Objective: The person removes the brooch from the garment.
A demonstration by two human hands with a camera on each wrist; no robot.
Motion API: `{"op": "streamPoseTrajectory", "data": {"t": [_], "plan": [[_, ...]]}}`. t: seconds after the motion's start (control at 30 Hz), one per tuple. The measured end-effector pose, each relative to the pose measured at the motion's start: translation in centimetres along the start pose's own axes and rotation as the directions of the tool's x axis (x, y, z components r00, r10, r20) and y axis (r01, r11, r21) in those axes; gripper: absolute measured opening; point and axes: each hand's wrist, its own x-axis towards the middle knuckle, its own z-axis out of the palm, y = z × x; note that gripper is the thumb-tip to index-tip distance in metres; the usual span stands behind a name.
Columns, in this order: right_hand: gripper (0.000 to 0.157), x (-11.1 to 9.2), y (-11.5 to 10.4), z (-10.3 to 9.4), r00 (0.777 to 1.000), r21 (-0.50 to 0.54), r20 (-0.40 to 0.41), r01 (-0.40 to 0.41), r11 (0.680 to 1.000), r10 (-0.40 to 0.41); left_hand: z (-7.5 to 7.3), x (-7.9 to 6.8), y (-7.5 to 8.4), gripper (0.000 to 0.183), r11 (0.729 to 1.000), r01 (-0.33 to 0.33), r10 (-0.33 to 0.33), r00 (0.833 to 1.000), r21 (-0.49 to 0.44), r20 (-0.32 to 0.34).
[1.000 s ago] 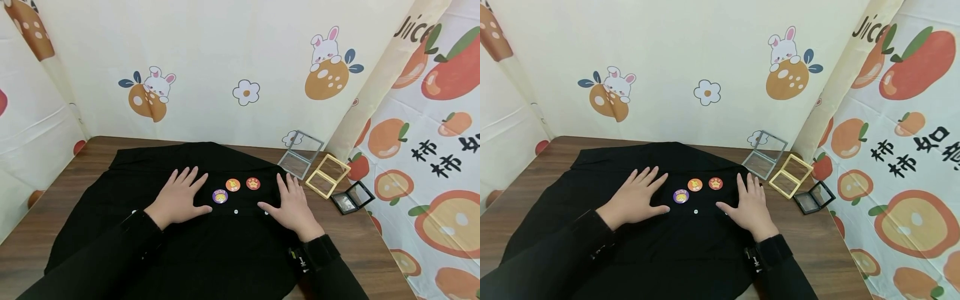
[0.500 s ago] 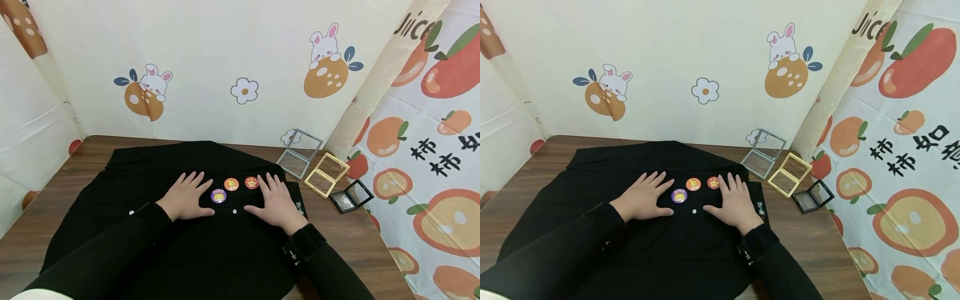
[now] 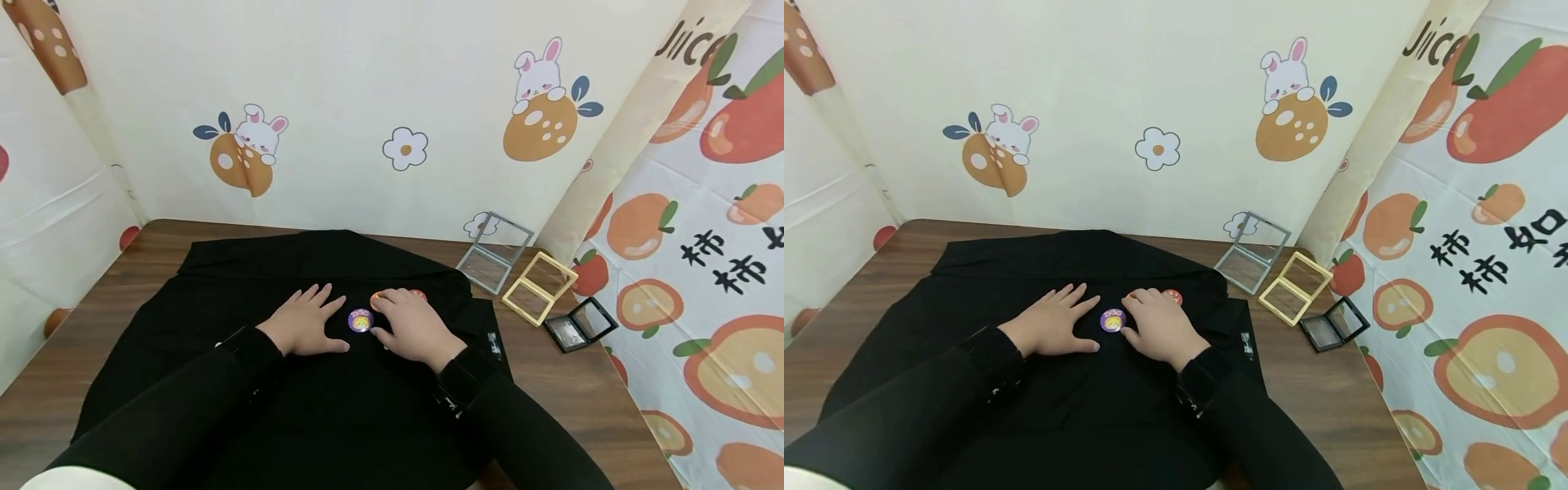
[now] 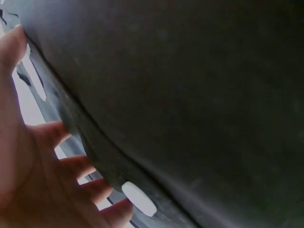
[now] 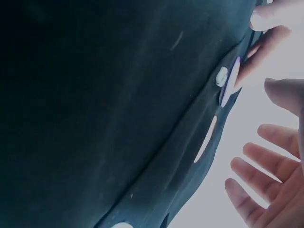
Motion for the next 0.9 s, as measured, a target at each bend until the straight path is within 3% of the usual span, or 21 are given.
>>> {"op": "streamPoseTrajectory", "data": {"t": [0.47,0.63,0.9], "plan": [[0.031,2.4,-0.1,0.9,0.994,0.007,0.047,0.095,0.995,-0.095,-0.7,0.0,0.2,0.088,0.999,0.007,-0.008,0.999,0.033,0.037],[0.019,2.9,-0.3,0.7,0.993,0.042,0.017,0.114,0.993,-0.115,-0.4,-0.1,0.0,0.084,0.999,0.015,-0.014,1.0,-0.036,0.024],[0.017,3.1,-0.4,0.7,0.994,0.073,0.047,0.095,0.993,-0.099,-0.1,0.3,-0.5,0.085,0.987,0.019,-0.011,0.999,-0.158,0.053]]}}
